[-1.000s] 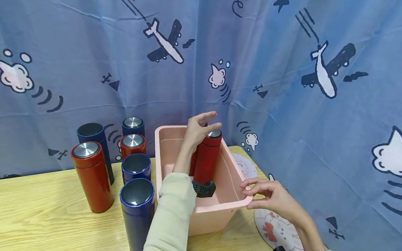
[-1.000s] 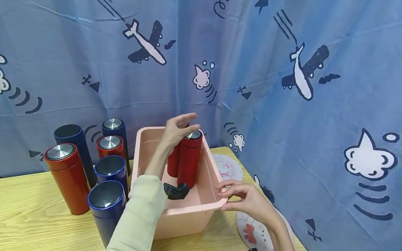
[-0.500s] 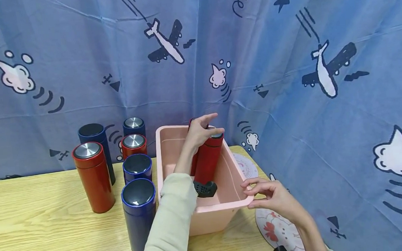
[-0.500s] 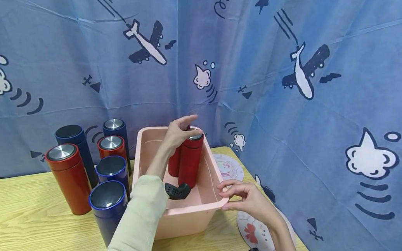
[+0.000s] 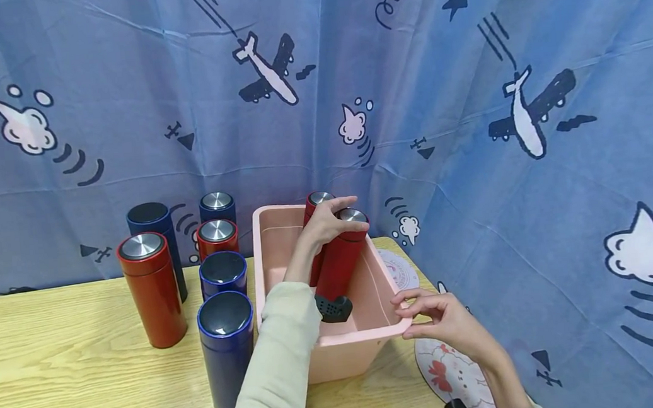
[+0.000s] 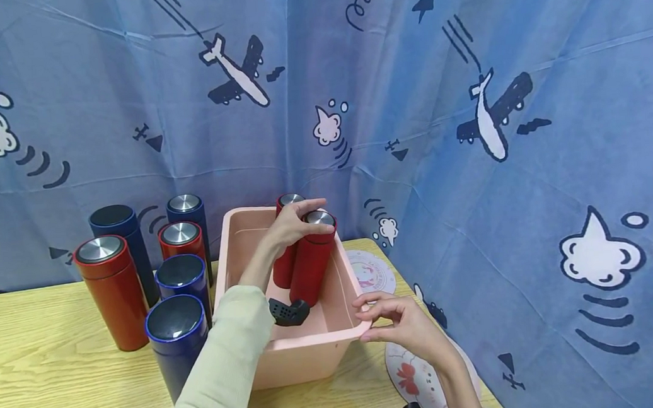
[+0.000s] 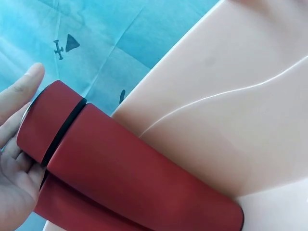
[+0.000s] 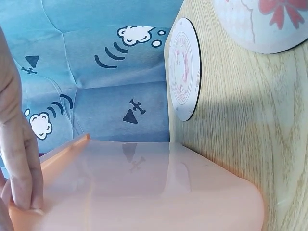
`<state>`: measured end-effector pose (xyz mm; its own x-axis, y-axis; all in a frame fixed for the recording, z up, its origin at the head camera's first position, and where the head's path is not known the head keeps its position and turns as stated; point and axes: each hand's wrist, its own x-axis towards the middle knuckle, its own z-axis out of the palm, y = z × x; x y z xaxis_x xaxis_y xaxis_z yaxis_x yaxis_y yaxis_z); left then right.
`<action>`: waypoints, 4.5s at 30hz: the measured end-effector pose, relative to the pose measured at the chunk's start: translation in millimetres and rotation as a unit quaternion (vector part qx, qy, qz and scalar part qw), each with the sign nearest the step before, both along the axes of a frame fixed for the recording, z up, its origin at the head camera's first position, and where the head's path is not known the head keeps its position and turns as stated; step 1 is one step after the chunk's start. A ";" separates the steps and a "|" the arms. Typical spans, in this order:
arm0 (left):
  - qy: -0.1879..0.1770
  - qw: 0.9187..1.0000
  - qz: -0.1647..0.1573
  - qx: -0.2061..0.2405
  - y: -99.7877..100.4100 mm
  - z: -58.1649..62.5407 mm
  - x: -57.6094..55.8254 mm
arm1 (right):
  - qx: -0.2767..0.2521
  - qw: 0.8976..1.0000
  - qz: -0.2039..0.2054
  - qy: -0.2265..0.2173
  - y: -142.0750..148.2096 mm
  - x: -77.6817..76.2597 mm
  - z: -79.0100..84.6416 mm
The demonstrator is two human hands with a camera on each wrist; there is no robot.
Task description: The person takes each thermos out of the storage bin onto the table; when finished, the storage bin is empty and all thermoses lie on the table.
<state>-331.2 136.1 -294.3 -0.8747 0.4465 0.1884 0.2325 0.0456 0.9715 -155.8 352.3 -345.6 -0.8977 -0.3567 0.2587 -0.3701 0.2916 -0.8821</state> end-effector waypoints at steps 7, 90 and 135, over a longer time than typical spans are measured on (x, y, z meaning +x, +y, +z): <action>-0.011 1.000 0.006 -0.022 -2.1 -2.5 -1.6 | -0.003 1.000 0.003 -0.001 0.7 -0.9 -0.9; 0.085 0.991 0.098 0.027 -89.9 83.4 129.2 | -0.007 1.000 0.010 0.013 2.1 -4.2 -8.2; -0.029 0.997 -0.046 0.050 -174.2 99.7 220.4 | -0.022 0.999 0.022 0.027 2.6 -0.6 -9.2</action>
